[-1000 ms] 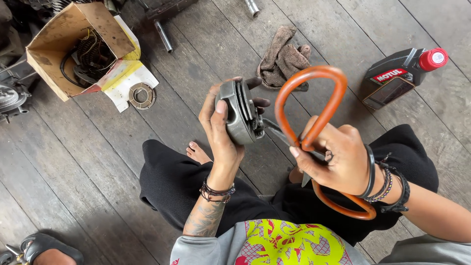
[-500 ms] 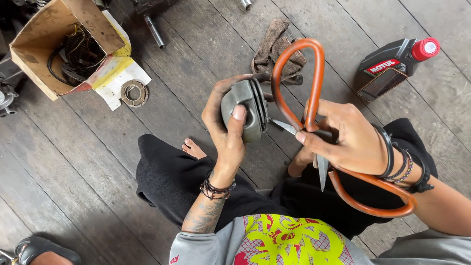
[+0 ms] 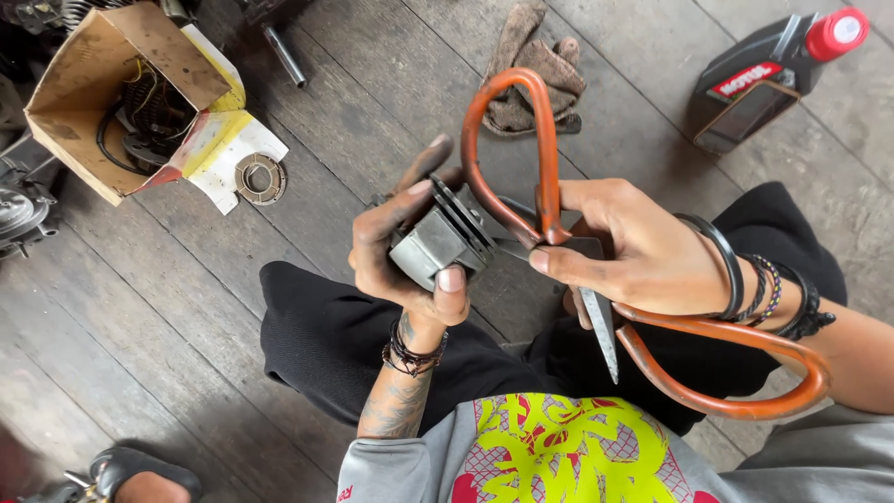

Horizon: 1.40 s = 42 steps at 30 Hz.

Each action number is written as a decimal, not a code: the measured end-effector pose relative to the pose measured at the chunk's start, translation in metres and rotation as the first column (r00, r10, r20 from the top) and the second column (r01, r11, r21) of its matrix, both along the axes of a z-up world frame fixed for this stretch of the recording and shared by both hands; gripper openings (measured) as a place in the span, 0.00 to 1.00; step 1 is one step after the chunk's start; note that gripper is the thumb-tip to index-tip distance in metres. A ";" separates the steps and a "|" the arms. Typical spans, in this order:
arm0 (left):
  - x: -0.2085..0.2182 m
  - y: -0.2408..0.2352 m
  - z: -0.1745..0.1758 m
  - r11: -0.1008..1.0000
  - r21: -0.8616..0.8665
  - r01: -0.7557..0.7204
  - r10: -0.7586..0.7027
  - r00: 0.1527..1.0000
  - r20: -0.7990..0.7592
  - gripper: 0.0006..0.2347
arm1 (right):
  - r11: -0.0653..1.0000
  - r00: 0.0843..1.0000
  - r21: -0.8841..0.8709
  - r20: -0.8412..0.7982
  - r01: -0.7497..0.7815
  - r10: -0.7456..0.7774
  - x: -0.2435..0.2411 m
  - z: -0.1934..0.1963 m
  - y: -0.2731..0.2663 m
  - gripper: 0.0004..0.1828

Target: Cleaning a motorcycle piston using a wire brush and a scraping tool to remove carbon deposits from the grooves.

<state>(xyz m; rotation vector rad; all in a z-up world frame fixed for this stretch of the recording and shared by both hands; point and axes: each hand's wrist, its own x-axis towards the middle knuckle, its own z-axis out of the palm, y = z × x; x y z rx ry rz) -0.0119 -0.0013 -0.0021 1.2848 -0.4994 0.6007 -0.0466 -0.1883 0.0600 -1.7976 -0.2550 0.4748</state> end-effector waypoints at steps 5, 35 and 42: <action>0.001 -0.003 -0.006 0.999 0.005 -0.050 0.050 0.998 0.037 0.22 | 0.998 0.998 -0.018 0.017 0.058 -0.058 -0.001 -0.002 0.008 0.06; -0.004 -0.002 -0.002 0.998 -0.043 -0.045 0.038 0.987 -0.154 0.24 | 0.977 0.939 -0.004 0.277 0.215 -0.205 0.014 -0.019 -0.008 0.10; 0.007 0.015 0.008 0.984 -0.089 -0.152 0.123 0.954 -0.272 0.18 | 0.935 0.973 -0.270 0.079 0.231 -0.217 0.113 -0.171 -0.116 0.11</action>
